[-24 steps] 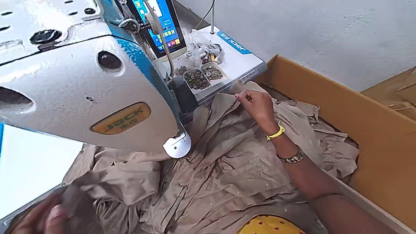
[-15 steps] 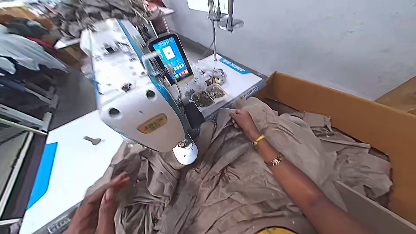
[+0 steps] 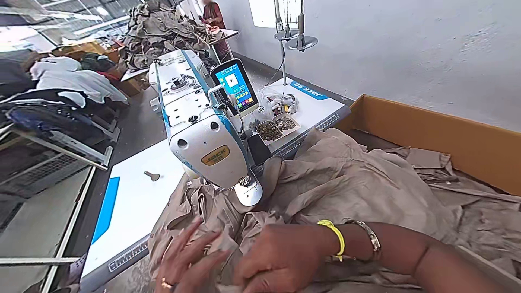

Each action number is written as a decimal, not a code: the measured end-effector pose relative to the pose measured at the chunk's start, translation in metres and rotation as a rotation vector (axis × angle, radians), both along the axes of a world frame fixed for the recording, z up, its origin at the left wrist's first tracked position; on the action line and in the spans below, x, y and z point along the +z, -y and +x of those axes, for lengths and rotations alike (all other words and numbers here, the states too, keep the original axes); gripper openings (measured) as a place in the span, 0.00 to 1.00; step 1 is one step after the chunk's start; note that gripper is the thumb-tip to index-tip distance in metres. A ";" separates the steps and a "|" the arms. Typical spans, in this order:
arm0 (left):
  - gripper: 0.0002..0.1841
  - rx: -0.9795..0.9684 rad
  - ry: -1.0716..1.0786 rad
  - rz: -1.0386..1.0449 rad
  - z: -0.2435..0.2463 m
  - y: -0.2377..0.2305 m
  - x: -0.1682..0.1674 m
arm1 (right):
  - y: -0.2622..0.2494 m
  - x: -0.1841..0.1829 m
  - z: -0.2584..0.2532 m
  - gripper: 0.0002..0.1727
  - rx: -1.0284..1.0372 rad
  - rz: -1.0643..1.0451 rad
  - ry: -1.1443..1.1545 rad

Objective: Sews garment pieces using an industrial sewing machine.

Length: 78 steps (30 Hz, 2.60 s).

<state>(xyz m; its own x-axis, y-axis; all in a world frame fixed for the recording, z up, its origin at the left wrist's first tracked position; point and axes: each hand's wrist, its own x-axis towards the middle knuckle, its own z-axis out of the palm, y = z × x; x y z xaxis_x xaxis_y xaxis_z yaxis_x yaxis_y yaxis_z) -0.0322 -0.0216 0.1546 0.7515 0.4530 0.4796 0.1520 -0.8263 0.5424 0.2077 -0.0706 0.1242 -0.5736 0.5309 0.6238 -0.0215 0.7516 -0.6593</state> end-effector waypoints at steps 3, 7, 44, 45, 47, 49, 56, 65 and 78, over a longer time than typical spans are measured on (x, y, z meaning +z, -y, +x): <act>0.23 -0.071 -0.010 -0.107 -0.001 -0.002 -0.013 | -0.009 0.010 0.004 0.12 0.063 -0.036 -0.057; 0.08 -0.136 0.229 -0.357 -0.005 -0.009 -0.018 | -0.006 0.008 0.015 0.12 0.444 -0.359 -0.283; 0.09 0.331 0.232 -0.702 0.083 -0.005 -0.156 | -0.078 -0.060 0.092 0.30 -0.335 -0.788 0.444; 0.09 0.317 0.254 -0.677 0.079 -0.006 -0.149 | -0.070 -0.059 0.093 0.25 -0.328 -0.724 0.456; 0.07 0.309 0.323 -0.738 0.077 -0.014 -0.132 | -0.064 -0.054 0.090 0.16 -0.414 -0.661 0.329; 0.06 0.343 0.363 -0.870 0.082 -0.029 -0.118 | -0.068 -0.052 0.084 0.13 -0.578 -0.654 0.247; 0.15 0.509 0.379 -0.951 0.105 -0.062 -0.119 | -0.101 -0.054 0.076 0.11 -0.727 -0.707 0.263; 0.14 0.528 0.331 -0.880 0.101 -0.051 -0.119 | -0.101 -0.059 0.089 0.14 -0.672 -0.482 0.387; 0.17 0.034 0.191 -0.952 0.075 -0.014 -0.106 | -0.169 -0.106 0.157 0.13 -1.223 0.160 0.828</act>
